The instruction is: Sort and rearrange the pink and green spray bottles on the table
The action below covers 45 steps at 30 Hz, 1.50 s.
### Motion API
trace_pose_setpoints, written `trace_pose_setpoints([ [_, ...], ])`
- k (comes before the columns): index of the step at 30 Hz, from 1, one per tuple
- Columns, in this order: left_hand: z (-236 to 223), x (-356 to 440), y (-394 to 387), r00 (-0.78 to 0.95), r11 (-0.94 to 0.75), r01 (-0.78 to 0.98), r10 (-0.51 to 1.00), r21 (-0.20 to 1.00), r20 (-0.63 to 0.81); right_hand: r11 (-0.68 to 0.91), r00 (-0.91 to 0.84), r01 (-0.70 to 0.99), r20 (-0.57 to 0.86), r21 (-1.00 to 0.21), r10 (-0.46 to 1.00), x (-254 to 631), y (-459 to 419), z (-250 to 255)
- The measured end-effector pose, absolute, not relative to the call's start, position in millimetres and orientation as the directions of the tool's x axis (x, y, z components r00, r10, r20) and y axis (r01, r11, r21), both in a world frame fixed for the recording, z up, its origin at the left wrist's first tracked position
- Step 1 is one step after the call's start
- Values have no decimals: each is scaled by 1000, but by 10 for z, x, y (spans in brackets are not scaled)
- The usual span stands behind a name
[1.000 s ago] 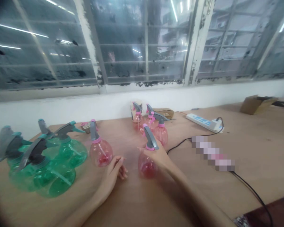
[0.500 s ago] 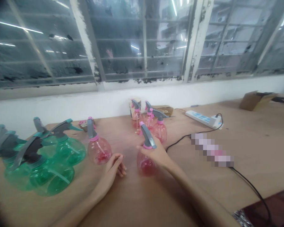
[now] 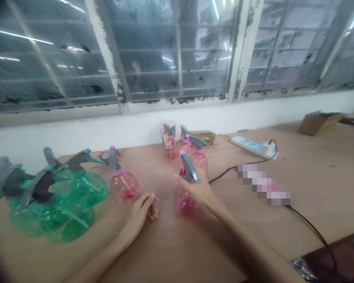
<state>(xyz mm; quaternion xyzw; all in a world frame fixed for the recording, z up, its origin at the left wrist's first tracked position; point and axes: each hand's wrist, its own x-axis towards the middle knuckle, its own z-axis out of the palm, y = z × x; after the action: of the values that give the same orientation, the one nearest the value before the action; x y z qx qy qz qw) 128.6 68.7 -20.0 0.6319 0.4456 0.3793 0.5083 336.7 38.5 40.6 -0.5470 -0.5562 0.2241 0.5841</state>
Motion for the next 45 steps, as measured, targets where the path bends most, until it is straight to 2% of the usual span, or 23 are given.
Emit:
trace_pose_setpoints([
  [10,-204,1285,670,343,-113,253,939,961,21,347,168,313,411,-884,896,3351,404,362],
  [21,-195,1261,626,385,-158,363,923,918,7,384,139,290,435,-877,890,3364,397,349],
  [29,-177,1263,611,401,-192,371,916,908,30,394,149,345,465,-852,873,3382,385,392],
  [35,-172,1261,617,399,-172,367,917,914,12,353,239,412,474,-840,848,3377,327,446],
  [45,-136,1273,583,409,-207,381,912,901,36,351,213,296,419,-888,883,3367,384,386],
])
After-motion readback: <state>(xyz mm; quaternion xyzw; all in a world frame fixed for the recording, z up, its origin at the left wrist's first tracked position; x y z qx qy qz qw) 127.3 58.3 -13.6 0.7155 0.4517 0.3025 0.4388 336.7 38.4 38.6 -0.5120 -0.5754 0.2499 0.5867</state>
